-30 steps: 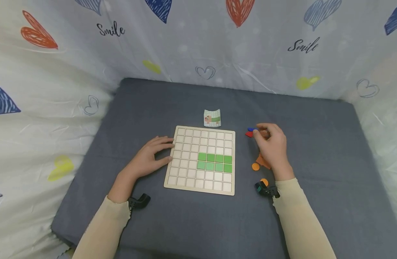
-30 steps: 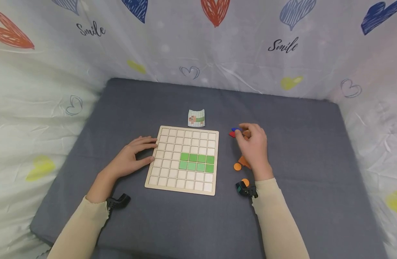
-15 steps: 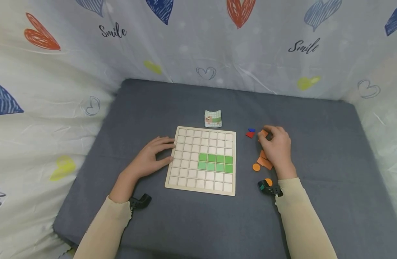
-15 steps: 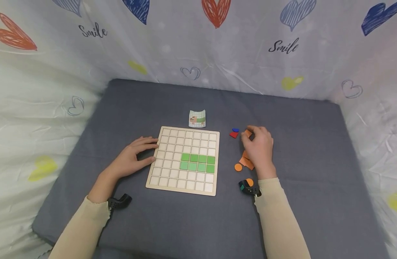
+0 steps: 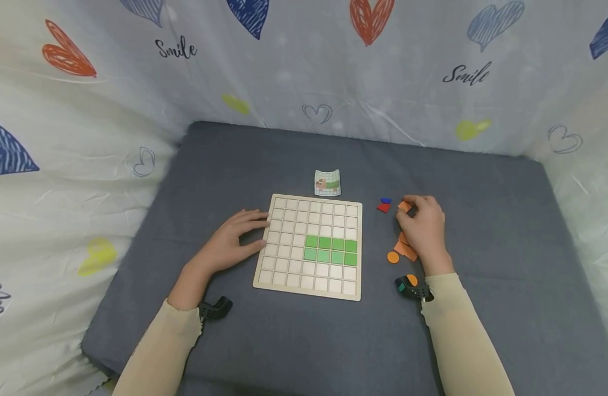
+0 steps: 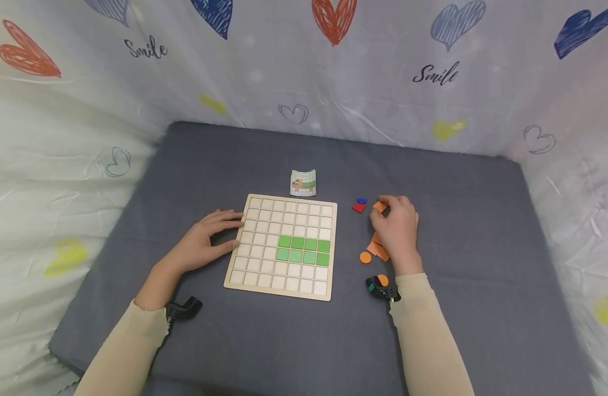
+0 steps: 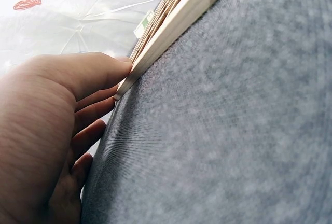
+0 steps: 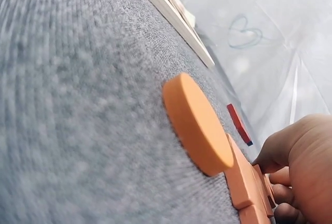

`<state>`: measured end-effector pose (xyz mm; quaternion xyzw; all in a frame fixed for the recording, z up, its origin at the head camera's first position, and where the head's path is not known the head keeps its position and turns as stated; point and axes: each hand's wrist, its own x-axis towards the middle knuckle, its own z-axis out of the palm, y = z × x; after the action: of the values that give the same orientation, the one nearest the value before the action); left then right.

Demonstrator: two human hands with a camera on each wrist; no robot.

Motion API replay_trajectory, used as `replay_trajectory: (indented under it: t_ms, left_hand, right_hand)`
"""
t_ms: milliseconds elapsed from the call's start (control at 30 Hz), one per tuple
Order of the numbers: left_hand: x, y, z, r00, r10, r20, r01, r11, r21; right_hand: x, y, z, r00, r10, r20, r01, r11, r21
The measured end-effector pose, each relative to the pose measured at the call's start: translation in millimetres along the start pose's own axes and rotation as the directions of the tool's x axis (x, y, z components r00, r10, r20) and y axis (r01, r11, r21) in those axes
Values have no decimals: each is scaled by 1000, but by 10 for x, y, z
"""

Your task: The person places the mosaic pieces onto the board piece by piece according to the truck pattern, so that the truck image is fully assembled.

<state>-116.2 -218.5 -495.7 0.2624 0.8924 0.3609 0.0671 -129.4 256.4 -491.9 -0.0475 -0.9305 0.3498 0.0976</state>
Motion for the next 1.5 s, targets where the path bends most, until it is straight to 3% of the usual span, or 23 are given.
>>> replay_trajectory:
  t_ms: [600, 867, 1033, 1267, 1500]
  left_hand:
    - [-4, 14, 4, 1000, 0, -2, 0, 1000, 2]
    - [-1, 34, -8, 1000, -12, 4, 12, 1000, 1]
    - [-2, 36, -10, 1000, -19, 5, 19, 1000, -1]
    - [-4, 33, -10, 1000, -11, 1, 11, 1000, 1]
    - [-9, 34, -11, 1000, -10, 0, 10, 1000, -1]
  right_hand:
    - [3, 38, 4, 1000, -12, -5, 12, 1000, -12]
    - [-14, -85, 36, 999, -26, -44, 30, 993, 110]
    - [-54, -205, 65, 999, -41, -29, 46, 984, 170]
    - [-115, -371, 102, 993, -114, -29, 117, 972, 202]
    - [-201, -578, 163, 974, -227, 1, 220, 945, 240]
